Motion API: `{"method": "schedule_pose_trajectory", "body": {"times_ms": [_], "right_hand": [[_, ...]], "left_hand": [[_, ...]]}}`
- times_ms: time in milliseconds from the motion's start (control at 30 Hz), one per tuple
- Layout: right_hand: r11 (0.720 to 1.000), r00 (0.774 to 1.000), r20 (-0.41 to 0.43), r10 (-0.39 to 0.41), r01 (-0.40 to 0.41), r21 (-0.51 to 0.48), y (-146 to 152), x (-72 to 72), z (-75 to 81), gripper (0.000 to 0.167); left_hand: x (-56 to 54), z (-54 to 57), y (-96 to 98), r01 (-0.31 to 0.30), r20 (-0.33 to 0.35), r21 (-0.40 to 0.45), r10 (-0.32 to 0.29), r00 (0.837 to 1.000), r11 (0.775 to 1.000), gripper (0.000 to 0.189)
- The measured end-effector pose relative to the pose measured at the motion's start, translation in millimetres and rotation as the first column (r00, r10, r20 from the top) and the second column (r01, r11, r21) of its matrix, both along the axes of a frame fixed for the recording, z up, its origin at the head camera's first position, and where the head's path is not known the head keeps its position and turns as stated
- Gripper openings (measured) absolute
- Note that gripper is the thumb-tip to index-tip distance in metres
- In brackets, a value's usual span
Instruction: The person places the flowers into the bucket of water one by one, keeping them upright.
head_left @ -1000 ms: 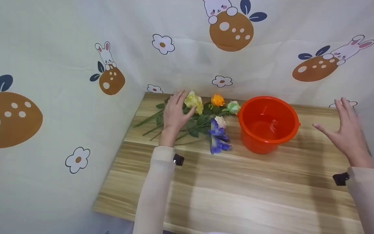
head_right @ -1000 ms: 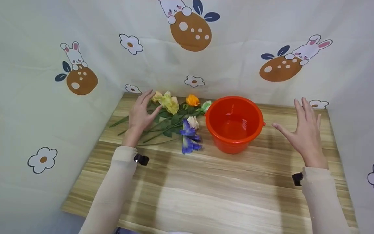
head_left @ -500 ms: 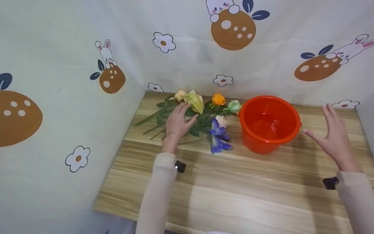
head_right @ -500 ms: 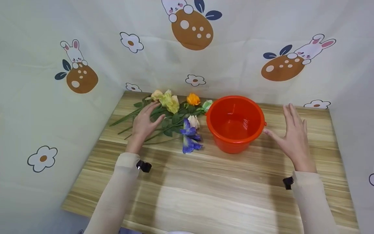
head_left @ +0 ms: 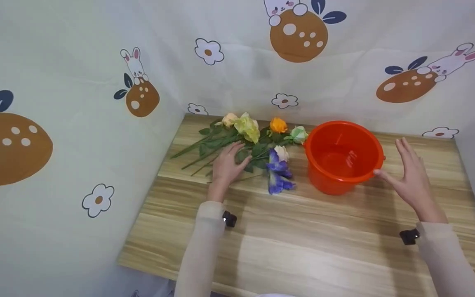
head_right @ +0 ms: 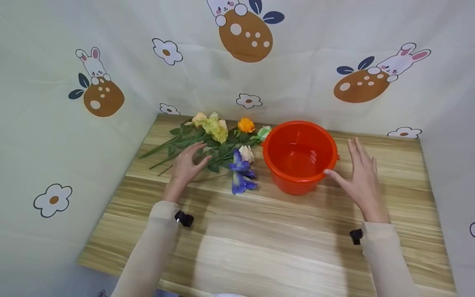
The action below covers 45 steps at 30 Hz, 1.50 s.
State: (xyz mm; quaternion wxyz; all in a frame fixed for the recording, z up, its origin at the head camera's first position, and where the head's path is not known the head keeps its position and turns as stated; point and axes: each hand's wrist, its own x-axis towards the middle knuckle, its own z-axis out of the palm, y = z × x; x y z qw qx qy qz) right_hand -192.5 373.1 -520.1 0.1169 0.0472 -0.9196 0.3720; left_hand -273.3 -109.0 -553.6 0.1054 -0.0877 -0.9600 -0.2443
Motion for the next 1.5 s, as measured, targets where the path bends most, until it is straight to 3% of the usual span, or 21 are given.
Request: {"method": "schedule_pose_trajectory", "body": {"times_ms": [267,533,767,1500], "right_hand": [[1.0,1.0,0.01,0.016,-0.016,-0.006,-7,2.0,-5.0,0.096],[0.999,0.998,0.061,0.016,-0.014,-0.034,-14,3.5,-7.4,0.097],[0.998,0.999,0.016,0.04,-0.039,-0.05,-17,6.2,-11.6,0.095],[0.99,0.999,0.023,0.028,-0.025,-0.137,-24,9.9,-22.6,0.094]], "left_hand": [[4.0,-14.8,-5.1,0.047,0.043,0.07,-0.05,0.998,0.996,0.052],[6.8,-27.2,-10.7,0.057,0.09,0.101,-0.066,0.994,0.993,0.053],[10.0,-36.0,-11.5,0.086,0.125,0.137,-0.103,0.987,0.987,0.052],[17.2,-63.6,-14.0,0.17,0.135,0.161,-0.192,0.972,0.972,0.05]]}}
